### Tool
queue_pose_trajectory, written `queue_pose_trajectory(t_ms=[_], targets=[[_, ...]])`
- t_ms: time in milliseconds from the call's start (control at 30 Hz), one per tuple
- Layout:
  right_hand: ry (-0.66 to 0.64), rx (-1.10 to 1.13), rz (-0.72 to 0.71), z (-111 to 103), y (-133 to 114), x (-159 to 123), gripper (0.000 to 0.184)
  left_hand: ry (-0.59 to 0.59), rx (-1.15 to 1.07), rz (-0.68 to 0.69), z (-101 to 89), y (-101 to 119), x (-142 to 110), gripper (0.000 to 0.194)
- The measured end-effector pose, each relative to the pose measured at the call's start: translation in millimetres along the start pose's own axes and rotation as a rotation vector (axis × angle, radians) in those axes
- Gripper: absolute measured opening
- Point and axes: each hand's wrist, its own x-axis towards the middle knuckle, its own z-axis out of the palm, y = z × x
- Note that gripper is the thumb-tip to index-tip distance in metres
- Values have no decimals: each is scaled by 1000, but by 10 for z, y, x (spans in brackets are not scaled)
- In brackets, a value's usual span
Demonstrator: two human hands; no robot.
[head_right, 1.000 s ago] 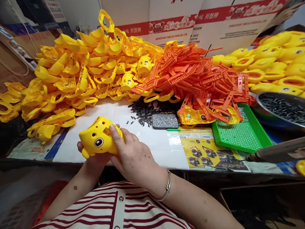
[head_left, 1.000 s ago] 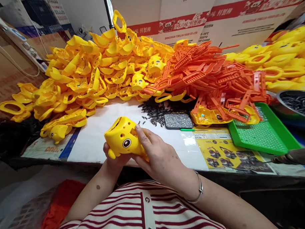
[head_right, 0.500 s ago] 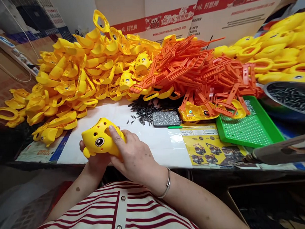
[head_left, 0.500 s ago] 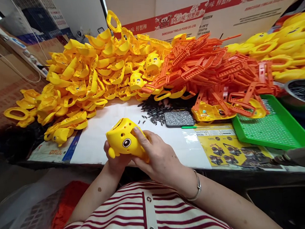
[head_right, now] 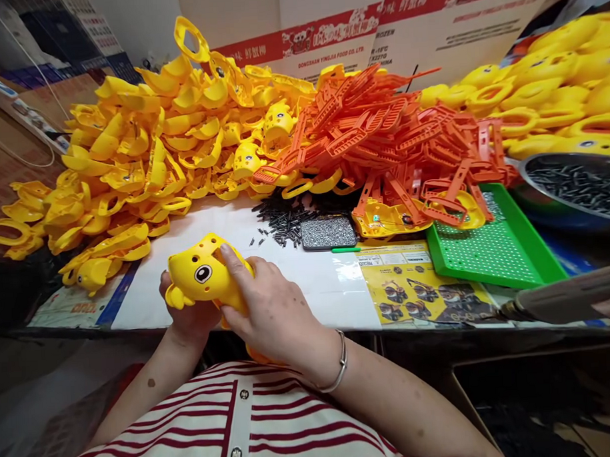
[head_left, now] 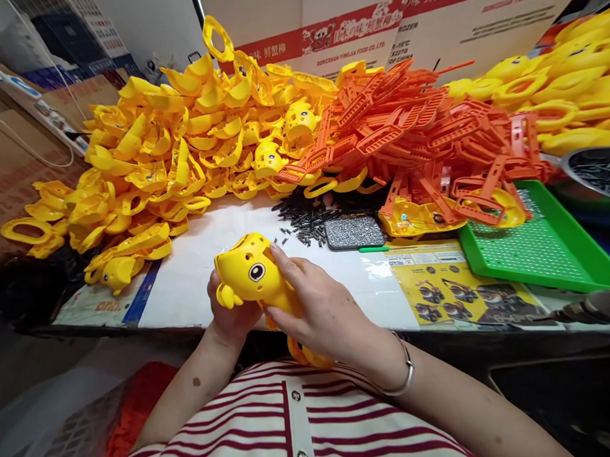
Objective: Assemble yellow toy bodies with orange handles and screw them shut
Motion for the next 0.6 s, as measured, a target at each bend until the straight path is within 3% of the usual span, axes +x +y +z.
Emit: queue_pose_trajectory(t_ms=[233,433,600], targets=[[48,-28,-43,103,-59,-47,76,3,29,31,-84,-46,-31,67],[35,-113,-94,60,-149,-35,75,-153,50,-8,-229,-41,-13,79],[20,-39,-136,96,-95,-3,74,-171,56,-11,-177,-35,-27,82]])
